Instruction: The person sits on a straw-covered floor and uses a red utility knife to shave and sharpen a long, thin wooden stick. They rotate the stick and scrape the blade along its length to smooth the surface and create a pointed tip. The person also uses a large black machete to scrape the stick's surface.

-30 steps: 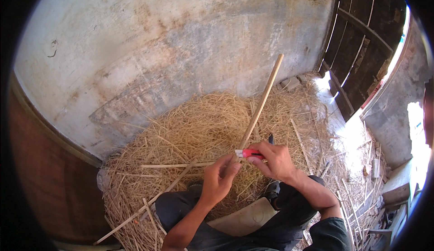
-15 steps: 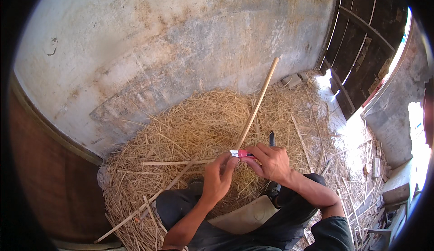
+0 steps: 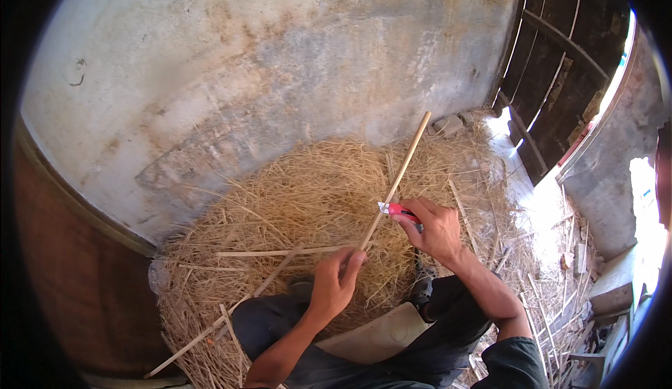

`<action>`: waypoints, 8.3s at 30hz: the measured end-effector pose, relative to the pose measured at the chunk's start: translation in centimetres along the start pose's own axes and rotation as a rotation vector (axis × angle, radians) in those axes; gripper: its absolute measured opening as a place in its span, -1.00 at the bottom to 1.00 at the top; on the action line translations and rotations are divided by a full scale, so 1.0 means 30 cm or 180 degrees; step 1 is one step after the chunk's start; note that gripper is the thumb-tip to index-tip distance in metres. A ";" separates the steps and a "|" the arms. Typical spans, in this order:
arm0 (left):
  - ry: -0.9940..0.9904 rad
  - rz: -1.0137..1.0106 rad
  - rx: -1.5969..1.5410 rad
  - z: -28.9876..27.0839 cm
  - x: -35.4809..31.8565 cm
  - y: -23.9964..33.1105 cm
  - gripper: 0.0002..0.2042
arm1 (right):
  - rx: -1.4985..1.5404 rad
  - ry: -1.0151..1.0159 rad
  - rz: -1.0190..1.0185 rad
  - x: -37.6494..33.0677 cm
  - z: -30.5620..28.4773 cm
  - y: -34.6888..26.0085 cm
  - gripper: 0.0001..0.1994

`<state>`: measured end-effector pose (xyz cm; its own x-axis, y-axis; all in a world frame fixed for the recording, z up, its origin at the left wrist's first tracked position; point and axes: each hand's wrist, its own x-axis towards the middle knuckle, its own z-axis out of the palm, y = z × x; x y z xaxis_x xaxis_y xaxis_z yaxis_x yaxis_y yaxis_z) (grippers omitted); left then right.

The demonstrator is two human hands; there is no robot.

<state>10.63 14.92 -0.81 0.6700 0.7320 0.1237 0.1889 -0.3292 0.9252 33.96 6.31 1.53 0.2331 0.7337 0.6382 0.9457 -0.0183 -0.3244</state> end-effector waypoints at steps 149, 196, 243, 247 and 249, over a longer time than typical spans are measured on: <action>-0.0410 0.0026 0.0435 0.014 -0.119 -0.036 -0.66 | 0.0406 0.0159 0.1052 0.111 0.017 0.269 -0.77; -0.1543 -0.1090 -0.2205 -0.037 0.008 0.044 -0.47 | 0.3749 -0.1000 0.1646 0.013 -0.038 -0.016 -0.56; -0.0512 -0.0864 -0.1282 -0.044 -0.041 -0.046 -0.55 | 0.0727 0.0116 0.0384 0.023 -0.028 0.057 -0.79; -0.0412 -0.1023 -0.1553 -0.024 -0.029 -0.011 -0.58 | 0.0724 -0.0223 -0.0169 -0.019 0.022 -0.073 -0.78; -0.0430 -0.1020 -0.1477 -0.020 -0.025 0.011 -0.62 | 0.0599 -0.0386 -0.0217 -0.031 0.025 -0.095 -0.76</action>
<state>9.76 14.61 -0.38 0.7227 0.6593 -0.2073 0.0834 0.2145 0.9731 30.87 6.19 1.35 0.1304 0.8054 0.5782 0.8969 0.1527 -0.4150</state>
